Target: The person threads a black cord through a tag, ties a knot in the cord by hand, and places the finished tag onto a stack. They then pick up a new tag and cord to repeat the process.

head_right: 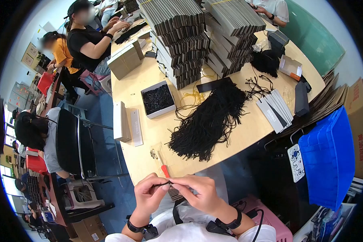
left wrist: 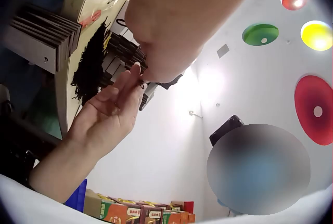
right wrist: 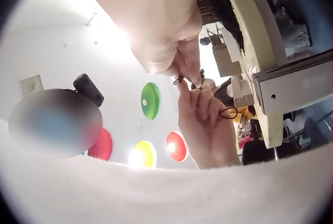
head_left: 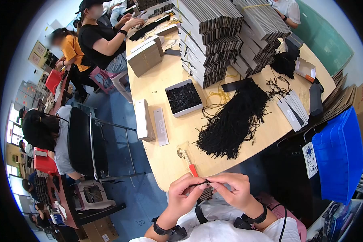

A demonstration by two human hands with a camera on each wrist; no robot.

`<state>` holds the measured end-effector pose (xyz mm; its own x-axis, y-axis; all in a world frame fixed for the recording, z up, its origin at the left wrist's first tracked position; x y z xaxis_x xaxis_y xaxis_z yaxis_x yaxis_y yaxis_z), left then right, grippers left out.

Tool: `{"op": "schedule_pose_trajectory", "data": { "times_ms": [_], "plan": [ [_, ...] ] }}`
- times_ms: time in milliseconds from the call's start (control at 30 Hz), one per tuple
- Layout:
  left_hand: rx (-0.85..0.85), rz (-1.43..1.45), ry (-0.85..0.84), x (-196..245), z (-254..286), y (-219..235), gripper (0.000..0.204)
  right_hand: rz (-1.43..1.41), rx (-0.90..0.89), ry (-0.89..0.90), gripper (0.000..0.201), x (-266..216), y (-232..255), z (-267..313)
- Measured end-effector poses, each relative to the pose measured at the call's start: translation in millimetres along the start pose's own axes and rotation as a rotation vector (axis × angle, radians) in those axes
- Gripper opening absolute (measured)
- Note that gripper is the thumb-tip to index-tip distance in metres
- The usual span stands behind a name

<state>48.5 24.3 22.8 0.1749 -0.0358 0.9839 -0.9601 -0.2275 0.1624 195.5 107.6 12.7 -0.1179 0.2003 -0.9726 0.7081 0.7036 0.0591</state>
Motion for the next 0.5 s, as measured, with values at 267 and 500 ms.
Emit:
{"op": "schedule_pose_trajectory", "data": {
  "times_ms": [267, 500],
  "plan": [
    [0.166, -0.251, -0.053, 9, -3, -11, 0.01, 0.217, 0.042, 0.067, 0.012, -2, -3, -7],
    [0.202, -0.473, -0.127, 10, -7, -10, 0.015, 0.347, 0.006, 0.069, 0.01, -2, -5, -9]
  ]
}}
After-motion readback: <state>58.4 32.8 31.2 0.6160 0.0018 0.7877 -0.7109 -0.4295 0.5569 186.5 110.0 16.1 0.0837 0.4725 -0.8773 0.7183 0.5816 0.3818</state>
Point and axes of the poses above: each hand's wrist, its own z-axis away from the middle knuckle, its own y-axis out of the back of the hand, x = y × z, the point moved 2 cm from there along -z, towards the middle knuckle, and after that the axes turned 7 degrees about -x, right-handed, at the moved point
